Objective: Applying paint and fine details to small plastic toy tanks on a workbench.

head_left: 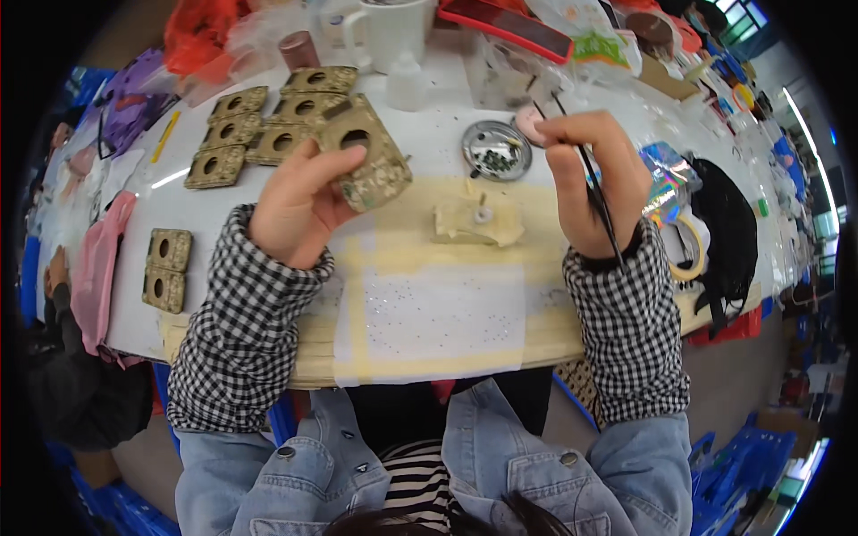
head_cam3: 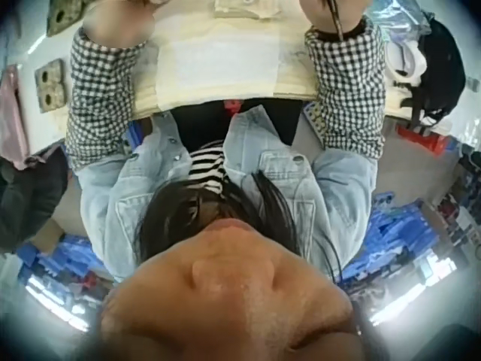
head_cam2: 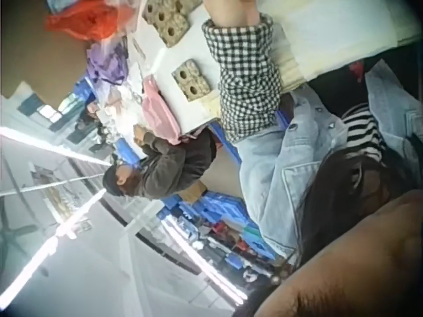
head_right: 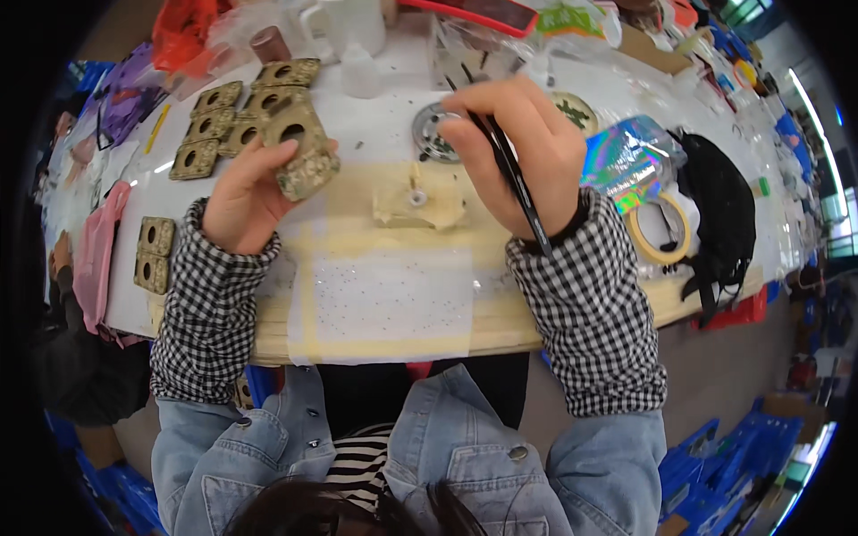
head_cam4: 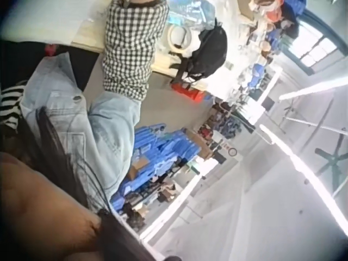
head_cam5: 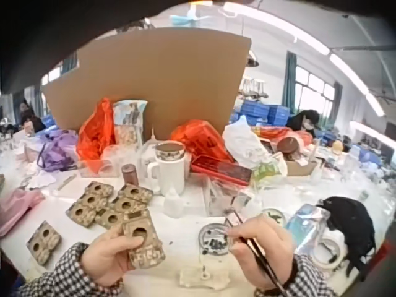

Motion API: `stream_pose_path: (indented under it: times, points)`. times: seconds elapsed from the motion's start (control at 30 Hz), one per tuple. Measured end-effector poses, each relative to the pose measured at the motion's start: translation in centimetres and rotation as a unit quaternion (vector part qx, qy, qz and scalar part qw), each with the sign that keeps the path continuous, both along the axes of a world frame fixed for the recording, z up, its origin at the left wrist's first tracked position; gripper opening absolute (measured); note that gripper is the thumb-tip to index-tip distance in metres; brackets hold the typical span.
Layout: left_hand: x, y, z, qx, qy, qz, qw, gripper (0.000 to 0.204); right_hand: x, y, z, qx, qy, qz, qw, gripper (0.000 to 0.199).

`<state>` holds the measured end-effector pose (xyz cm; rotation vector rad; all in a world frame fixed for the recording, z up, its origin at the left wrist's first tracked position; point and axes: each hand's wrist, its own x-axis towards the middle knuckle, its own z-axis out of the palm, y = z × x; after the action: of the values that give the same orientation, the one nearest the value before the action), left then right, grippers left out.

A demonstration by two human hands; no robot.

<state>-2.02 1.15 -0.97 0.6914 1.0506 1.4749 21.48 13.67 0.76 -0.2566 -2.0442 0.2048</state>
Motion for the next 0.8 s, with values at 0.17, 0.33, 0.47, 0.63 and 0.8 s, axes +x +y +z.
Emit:
stream_pose_path:
  times: [0.17, 0.33, 0.47, 0.63, 0.8]
  points:
    - [-0.8, -0.1, -0.9, 0.000, 0.013, -0.011, 1.000, 0.040, 1.3, 2.6, -0.8, -0.084, 0.100, -0.035, 0.991, 0.026]
    - [-0.1, 0.2, -0.8, -0.012, 0.020, -0.028, 0.999, 0.038, 3.1, 5.6, -1.5, -0.141, 0.159, -0.045, 0.976, 0.029]
    - [0.3, 0.1, -0.6, -0.002, 0.000, -0.024, 1.000, 0.039, 2.6, 5.0, -1.9, -0.198, 0.131, -0.049, 0.970, 0.029]
    - [0.4, -0.1, -0.2, -0.010, 0.009, -0.010, 1.000, 0.036, 1.7, 3.5, -1.4, -0.167, 0.091, -0.038, 0.981, 0.025]
    - [0.2, -0.2, -0.6, -0.012, 0.011, -0.014, 1.000, 0.036, 1.8, 3.4, -1.7, -0.203, 0.098, -0.038, 0.974, 0.023]
